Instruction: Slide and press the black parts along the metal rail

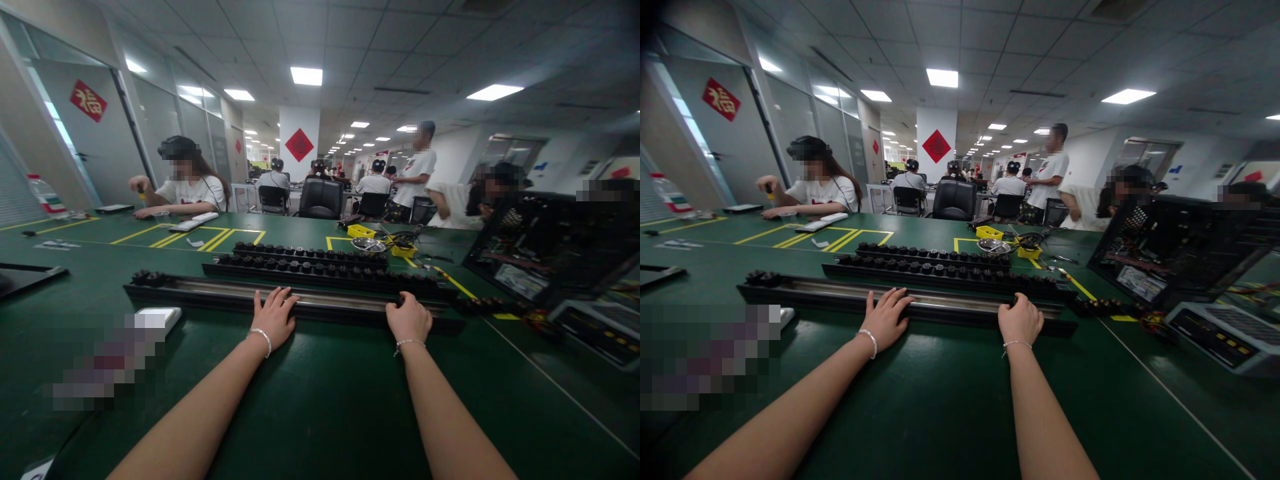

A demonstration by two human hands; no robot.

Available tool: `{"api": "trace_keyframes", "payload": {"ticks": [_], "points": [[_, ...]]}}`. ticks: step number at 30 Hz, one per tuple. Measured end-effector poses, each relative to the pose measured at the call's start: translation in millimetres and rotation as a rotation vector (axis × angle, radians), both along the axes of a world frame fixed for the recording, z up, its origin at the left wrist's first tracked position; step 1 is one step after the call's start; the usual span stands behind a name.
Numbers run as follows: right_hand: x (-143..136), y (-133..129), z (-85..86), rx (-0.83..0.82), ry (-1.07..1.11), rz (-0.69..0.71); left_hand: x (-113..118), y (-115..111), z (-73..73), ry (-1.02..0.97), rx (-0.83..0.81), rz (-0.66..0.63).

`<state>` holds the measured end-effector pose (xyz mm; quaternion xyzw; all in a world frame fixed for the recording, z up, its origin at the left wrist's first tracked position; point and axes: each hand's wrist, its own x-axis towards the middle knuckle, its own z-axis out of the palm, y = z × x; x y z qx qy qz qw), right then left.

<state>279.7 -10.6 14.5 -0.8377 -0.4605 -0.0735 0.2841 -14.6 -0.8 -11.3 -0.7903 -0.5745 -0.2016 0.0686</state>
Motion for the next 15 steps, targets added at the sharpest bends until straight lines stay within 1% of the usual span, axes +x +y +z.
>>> {"api": "trace_keyframes", "payload": {"ticks": [15], "points": [[4.8, -0.7, -0.8, 0.004, -0.004, -0.026, -0.5, 0.6, -0.9, -0.004, -0.007, 0.000]]}}
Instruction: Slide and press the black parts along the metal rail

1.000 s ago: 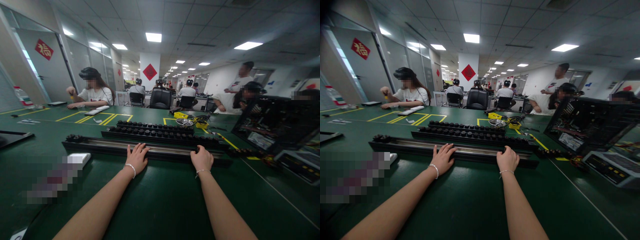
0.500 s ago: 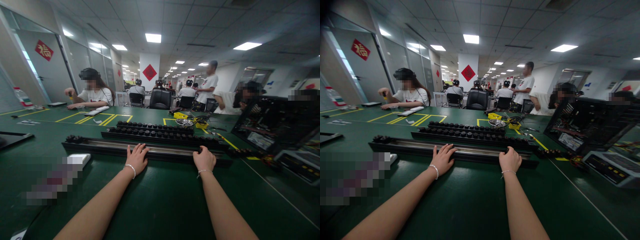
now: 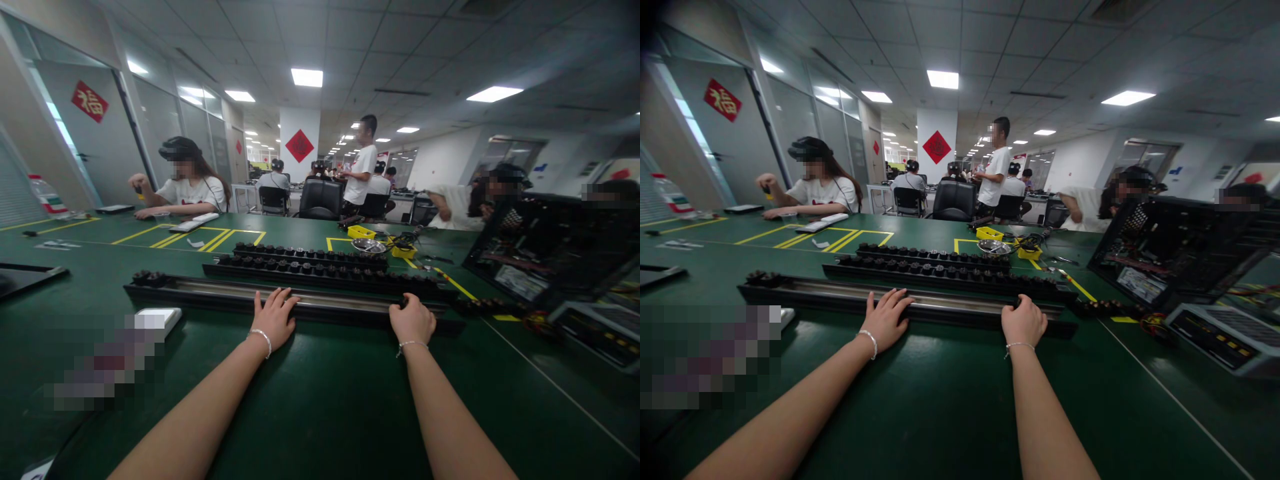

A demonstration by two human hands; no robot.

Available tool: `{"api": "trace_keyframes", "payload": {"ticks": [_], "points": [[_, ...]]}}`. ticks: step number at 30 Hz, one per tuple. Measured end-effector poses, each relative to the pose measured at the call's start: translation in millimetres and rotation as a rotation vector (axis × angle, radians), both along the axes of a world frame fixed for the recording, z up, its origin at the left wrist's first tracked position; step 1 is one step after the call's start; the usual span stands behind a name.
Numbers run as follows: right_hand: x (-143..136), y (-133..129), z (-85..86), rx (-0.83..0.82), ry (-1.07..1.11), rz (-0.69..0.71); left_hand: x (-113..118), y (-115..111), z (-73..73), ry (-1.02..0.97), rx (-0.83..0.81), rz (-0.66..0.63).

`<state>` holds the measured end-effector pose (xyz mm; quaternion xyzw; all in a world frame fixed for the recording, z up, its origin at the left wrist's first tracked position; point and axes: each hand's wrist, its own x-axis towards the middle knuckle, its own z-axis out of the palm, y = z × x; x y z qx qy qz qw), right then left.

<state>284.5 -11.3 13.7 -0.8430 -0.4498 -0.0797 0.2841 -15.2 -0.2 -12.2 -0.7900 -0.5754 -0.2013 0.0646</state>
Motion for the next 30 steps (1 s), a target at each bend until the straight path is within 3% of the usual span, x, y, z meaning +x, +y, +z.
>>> {"api": "trace_keyframes", "payload": {"ticks": [30], "points": [[20.1, -0.8, -5.3, 0.025, -0.050, 0.075, 0.5, 0.7, -1.7, 0.000, 0.013, 0.003]]}}
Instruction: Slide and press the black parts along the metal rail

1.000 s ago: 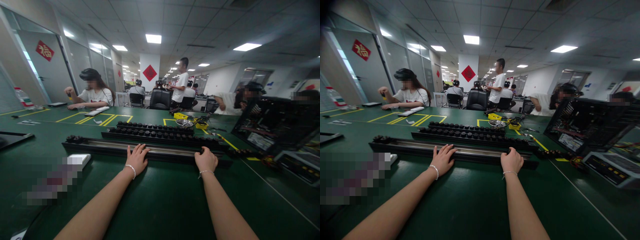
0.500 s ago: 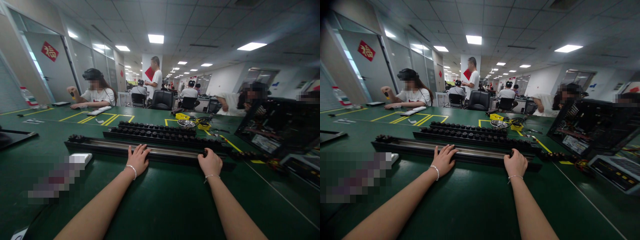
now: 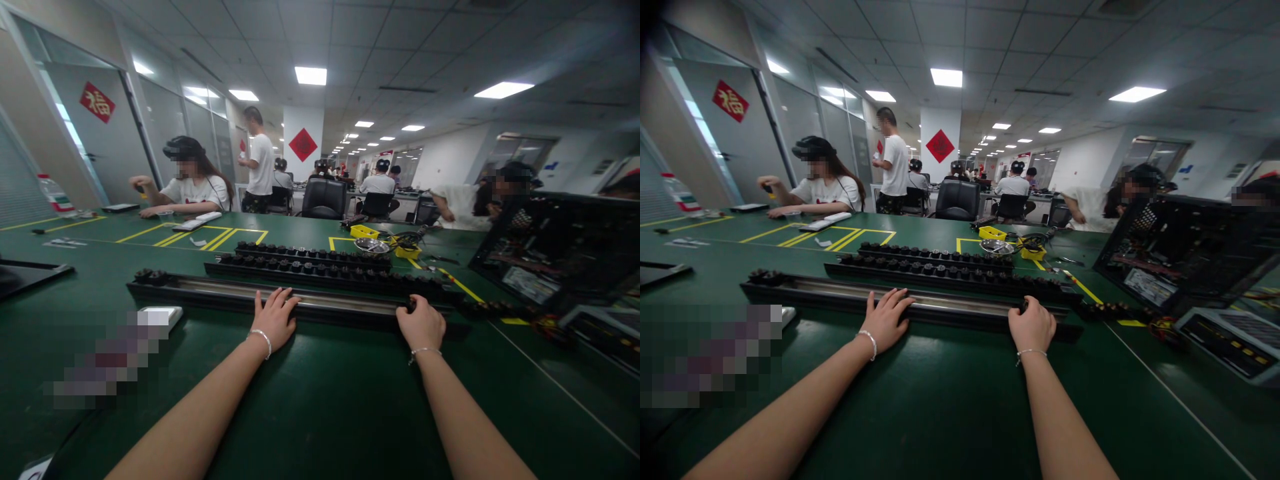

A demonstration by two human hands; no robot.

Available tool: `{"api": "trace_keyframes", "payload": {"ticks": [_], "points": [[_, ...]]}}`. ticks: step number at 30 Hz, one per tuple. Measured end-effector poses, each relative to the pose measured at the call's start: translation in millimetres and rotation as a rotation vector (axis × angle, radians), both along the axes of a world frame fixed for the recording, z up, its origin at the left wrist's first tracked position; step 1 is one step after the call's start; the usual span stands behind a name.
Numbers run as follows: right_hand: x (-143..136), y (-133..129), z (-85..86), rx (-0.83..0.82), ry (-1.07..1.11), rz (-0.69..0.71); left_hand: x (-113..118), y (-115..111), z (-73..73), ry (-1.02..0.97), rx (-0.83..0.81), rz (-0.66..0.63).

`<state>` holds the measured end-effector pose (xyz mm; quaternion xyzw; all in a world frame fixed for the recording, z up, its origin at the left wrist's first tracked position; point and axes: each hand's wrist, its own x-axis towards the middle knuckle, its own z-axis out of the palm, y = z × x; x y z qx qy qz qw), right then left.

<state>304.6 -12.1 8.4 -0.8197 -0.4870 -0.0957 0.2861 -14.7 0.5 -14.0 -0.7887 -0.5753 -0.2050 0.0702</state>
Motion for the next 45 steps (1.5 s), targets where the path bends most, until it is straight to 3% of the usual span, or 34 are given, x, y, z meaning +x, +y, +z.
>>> {"api": "trace_keyframes", "payload": {"ticks": [45], "points": [[25.0, -3.0, 1.5, 0.014, 0.043, -0.092, 0.2, -1.7, 2.4, 0.004, -0.008, 0.004]]}}
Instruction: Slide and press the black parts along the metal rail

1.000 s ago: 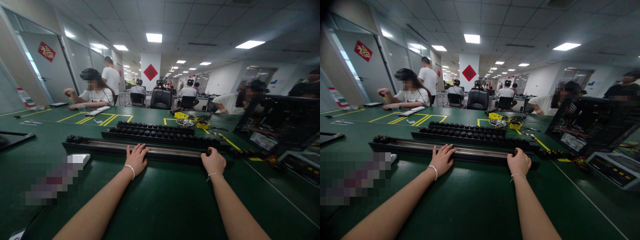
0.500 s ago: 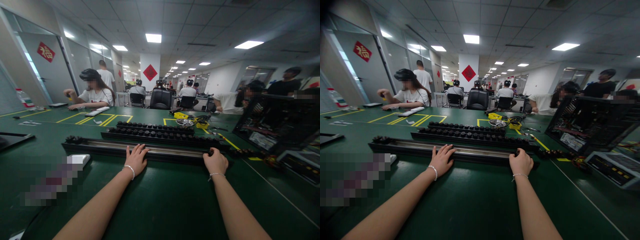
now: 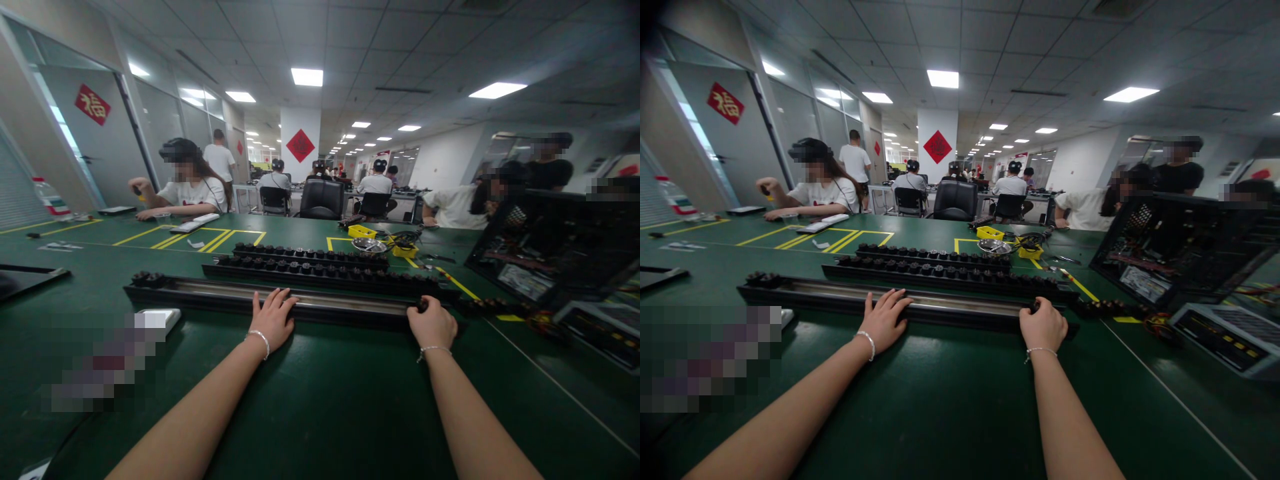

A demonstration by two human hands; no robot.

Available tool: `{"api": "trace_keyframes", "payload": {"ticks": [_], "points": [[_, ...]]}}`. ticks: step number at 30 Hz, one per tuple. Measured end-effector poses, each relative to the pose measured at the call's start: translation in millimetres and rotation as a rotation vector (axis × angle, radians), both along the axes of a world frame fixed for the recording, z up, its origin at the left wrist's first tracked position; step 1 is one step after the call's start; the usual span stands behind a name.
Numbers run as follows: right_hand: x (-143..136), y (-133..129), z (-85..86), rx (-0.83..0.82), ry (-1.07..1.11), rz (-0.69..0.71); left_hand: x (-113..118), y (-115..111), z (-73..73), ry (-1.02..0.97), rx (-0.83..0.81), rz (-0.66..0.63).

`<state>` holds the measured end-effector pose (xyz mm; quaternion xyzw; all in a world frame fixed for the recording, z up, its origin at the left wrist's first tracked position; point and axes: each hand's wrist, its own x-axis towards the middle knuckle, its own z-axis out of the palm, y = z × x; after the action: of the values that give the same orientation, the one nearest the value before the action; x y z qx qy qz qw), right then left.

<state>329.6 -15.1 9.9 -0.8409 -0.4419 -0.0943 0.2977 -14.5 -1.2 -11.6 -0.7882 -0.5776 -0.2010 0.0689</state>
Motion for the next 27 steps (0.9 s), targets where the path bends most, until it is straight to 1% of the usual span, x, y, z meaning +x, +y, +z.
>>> {"api": "trace_keyframes", "payload": {"ticks": [9, 19, 27], "points": [[3.3, -0.2, -0.3, 0.003, -0.011, -0.042, -0.1, 0.7, -0.5, 0.005, 0.003, -0.003], [5.7, -0.8, -1.0, -0.004, 0.007, -0.030, 0.1, -0.3, 0.6, 0.009, -0.001, 0.006], [8.1, -1.0, 1.0, -0.011, 0.015, -0.049, 0.0, 0.8, 0.6, 0.013, -0.004, 0.000]]}}
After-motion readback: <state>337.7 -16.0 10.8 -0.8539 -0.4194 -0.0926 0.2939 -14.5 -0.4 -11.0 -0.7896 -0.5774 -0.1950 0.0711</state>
